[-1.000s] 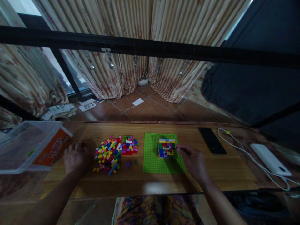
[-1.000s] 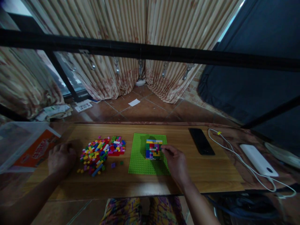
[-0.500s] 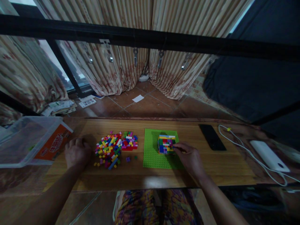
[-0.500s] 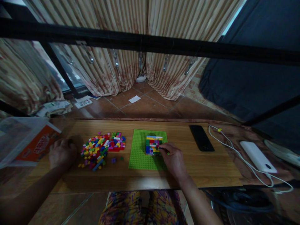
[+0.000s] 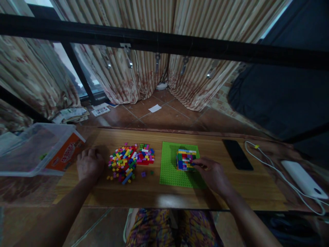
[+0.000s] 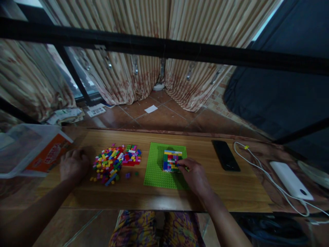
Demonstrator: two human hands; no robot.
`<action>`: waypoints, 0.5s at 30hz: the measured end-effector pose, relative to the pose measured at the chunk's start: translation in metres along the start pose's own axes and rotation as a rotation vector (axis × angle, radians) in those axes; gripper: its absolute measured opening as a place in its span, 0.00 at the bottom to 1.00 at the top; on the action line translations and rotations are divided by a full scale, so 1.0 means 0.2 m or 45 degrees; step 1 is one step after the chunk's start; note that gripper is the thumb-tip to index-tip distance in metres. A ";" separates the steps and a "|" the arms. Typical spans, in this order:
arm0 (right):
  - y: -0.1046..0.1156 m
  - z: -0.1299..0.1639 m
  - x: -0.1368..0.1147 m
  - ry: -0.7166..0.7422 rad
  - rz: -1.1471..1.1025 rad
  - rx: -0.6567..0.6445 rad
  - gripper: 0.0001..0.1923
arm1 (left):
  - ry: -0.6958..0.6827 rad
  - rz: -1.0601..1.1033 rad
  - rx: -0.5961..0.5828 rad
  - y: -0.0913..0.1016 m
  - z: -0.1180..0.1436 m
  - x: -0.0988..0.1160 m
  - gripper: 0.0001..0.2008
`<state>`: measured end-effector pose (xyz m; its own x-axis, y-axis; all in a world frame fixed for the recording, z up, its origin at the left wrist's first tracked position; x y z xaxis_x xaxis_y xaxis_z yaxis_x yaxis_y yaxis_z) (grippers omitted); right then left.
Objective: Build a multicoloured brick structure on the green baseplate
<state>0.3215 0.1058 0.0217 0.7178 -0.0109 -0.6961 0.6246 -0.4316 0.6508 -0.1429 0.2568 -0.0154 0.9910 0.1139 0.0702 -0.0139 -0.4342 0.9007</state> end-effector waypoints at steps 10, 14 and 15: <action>-0.03 -0.17 -0.11 0.284 0.153 0.062 0.10 | -0.009 -0.008 0.013 0.00 0.00 0.00 0.19; -0.07 -0.19 -0.12 0.428 0.265 0.112 0.10 | -0.004 -0.014 0.010 0.00 0.01 0.00 0.19; -0.08 -0.19 -0.12 0.455 0.275 0.123 0.10 | -0.007 -0.008 0.006 0.00 0.01 0.00 0.19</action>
<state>0.3070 0.1465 0.0394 0.9009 0.1959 -0.3873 0.4291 -0.5362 0.7269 -0.1425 0.2557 -0.0155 0.9918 0.1118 0.0624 -0.0072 -0.4377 0.8991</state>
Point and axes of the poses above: each hand's wrist, its own z-axis away from the middle knuckle, its own y-axis out of the back of the hand, x = y × z, the point moved 8 cm from there along -z, towards the middle knuckle, and after that the axes turned 11 degrees about x, right-handed, at the moved point
